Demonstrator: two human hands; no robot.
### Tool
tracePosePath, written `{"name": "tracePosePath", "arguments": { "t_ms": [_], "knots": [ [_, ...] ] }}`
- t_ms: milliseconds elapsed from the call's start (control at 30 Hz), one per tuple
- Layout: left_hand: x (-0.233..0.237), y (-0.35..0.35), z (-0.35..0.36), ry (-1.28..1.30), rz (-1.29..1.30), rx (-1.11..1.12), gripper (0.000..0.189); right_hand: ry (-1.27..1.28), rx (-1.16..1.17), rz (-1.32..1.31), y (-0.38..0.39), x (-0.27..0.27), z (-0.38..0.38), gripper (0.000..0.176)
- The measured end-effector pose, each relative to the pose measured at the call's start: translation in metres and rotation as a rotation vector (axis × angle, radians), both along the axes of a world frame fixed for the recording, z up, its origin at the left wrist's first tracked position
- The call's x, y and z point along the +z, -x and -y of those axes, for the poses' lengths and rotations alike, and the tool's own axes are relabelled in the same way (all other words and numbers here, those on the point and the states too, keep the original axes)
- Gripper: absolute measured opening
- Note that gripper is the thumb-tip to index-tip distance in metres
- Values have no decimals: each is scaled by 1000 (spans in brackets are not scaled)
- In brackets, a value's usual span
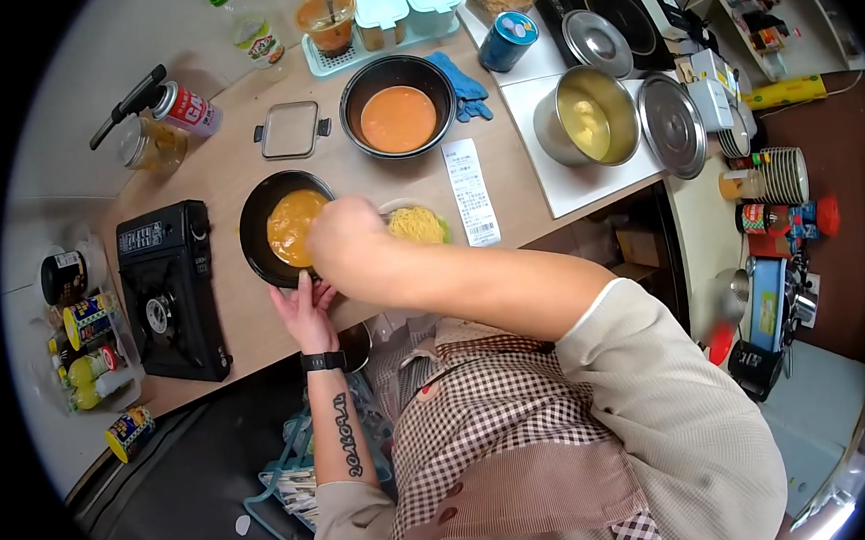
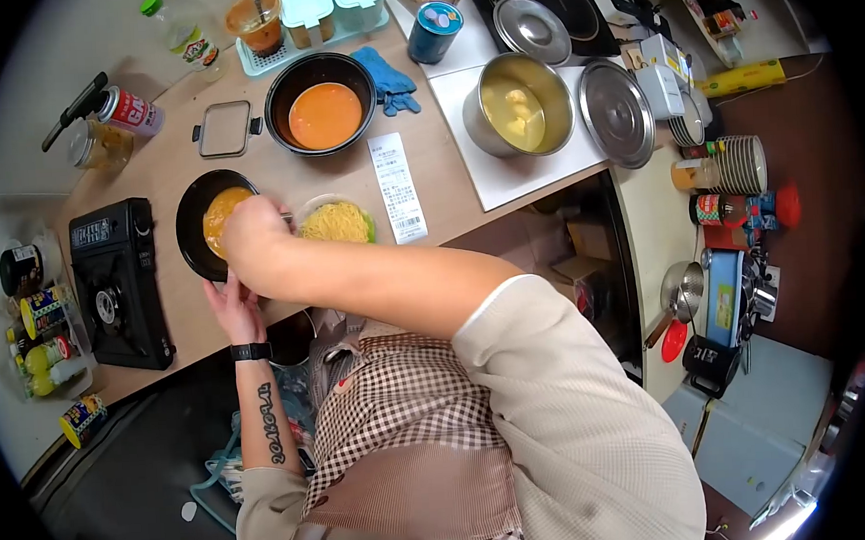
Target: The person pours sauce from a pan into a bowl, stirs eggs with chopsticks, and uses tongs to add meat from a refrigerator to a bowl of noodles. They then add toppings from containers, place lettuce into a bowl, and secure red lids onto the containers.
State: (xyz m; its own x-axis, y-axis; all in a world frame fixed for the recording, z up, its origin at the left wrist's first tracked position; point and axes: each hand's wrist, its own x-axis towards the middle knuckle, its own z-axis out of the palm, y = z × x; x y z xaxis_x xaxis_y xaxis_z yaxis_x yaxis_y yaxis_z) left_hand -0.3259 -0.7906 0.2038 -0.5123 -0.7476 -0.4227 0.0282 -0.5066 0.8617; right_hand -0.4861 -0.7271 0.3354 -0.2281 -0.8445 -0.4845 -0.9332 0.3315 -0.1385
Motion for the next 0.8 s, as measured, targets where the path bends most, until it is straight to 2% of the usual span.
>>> {"name": "tracePosePath", "arguments": {
  "t_ms": [33, 133, 200, 300, 333, 367, 400, 467, 533, 600, 633, 800],
  "knots": [
    [-1, 1, -1, 0, 10, 16, 91, 114, -12, 37, -3, -11, 3, 17],
    [-1, -4, 1, 11, 50, -29, 86, 182, -70, -6, 3, -16, -4, 14],
    [-5, -13, 1, 16, 67, -61, 78, 576, -40, 22, 9, -10, -50, 13],
    [-9, -38, -9, 16, 124, -97, 64, 473, -227, 33, 24, 42, -101, 17],
    [-14, -44, -14, 1, 137, -130, 60, 536, -272, 43, 26, 41, -124, 17],
    [-21, -50, -19, -1, 146, -165, 51, 375, -304, 23, 27, 56, -139, 19],
    [-23, -53, -26, -28, 137, -221, 50, 353, -370, 19, 23, 58, -156, 21],
    [-46, -60, -40, -17, 179, -409, 49, 297, -408, 37, 16, 51, -185, 22],
    [-41, -47, -59, -113, 142, -460, 51, 228, -438, 39, 5, 23, -207, 23],
    [-34, -32, -67, -149, 122, -483, 54, 115, -428, 55, -12, -27, -224, 25],
    [-29, -25, -70, -176, 124, -473, 55, 257, -431, 80, -21, -40, -227, 26],
    [-29, -24, -71, -187, 118, -483, 57, 265, -523, 52, -26, -13, -230, 28]
  ]
}}
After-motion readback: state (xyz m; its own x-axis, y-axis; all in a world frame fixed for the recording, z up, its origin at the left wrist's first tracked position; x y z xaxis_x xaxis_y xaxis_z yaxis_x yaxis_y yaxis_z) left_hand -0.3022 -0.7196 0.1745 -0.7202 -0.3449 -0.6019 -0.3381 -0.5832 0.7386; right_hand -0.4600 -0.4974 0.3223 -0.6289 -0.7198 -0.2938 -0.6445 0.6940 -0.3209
